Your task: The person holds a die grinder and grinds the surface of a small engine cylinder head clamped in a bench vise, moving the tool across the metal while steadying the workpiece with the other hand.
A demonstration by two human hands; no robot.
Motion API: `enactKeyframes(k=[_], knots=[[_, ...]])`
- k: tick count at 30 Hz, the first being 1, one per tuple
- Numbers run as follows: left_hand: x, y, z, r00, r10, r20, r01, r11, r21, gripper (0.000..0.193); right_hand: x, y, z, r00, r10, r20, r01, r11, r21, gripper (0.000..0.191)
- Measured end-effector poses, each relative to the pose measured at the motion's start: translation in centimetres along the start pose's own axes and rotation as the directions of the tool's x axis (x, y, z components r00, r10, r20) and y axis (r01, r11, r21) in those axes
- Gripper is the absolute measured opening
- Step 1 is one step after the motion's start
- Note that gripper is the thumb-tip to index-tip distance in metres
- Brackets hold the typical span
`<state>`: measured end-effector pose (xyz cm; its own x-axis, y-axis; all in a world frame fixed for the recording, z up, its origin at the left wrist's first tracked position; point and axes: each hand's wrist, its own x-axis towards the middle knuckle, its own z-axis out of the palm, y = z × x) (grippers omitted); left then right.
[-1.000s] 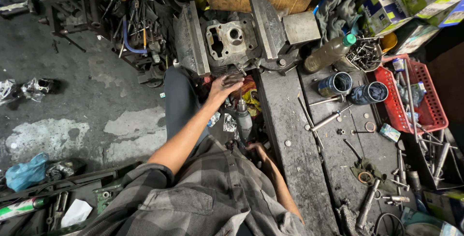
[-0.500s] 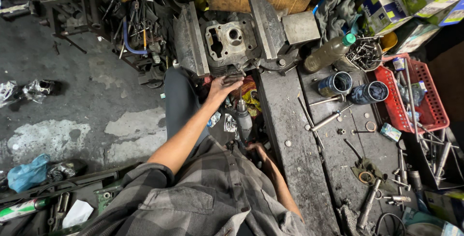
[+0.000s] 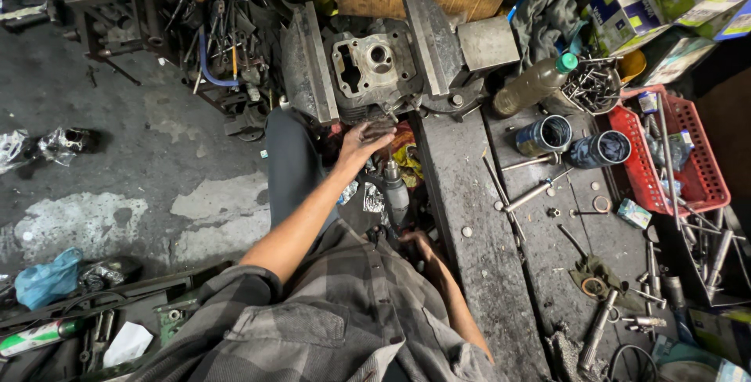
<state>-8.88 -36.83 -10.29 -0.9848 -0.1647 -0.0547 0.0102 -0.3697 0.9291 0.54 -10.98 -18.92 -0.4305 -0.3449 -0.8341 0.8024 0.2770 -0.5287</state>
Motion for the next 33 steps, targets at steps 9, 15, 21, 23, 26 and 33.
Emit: enactKeyframes(k=[9, 15, 21, 23, 26, 33], knots=[[0.13, 0.12, 0.09, 1.0, -0.021, -0.002, 0.021, 0.999, 0.031, 0.046, 0.22, 0.21, -0.31, 1.0, -0.001, 0.027, 0.001, 1.0, 0.008, 0.022], [0.33, 0.09, 0.1, 1.0, 0.015, 0.02, -0.015, 1.0, -0.009, 0.043, -0.03, 0.47, -0.36, 1.0, -0.027, -0.016, 0.027, 0.999, 0.031, 0.02], [0.26, 0.27, 0.13, 1.0, -0.006, -0.006, 0.006, 1.0, 0.011, 0.038, 0.18, 0.27, -0.25, 1.0, -0.028, 0.011, 0.028, 0.998, 0.053, 0.018], [0.25, 0.27, 0.09, 1.0, -0.007, -0.009, 0.007, 1.0, 0.02, 0.036, 0.35, 0.07, -0.2, 1.0, -0.008, 0.017, 0.007, 0.999, 0.05, 0.019], [0.38, 0.17, 0.02, 1.0, 0.002, -0.011, -0.002, 1.0, 0.002, 0.036, 0.45, -0.12, -0.19, 1.0, 0.011, 0.027, -0.012, 0.999, 0.04, 0.02], [0.08, 0.47, -0.06, 0.999, -0.018, -0.032, 0.02, 0.997, 0.068, 0.036, 0.41, 0.09, -0.36, 1.0, 0.026, 0.001, -0.026, 0.999, 0.034, 0.017]])
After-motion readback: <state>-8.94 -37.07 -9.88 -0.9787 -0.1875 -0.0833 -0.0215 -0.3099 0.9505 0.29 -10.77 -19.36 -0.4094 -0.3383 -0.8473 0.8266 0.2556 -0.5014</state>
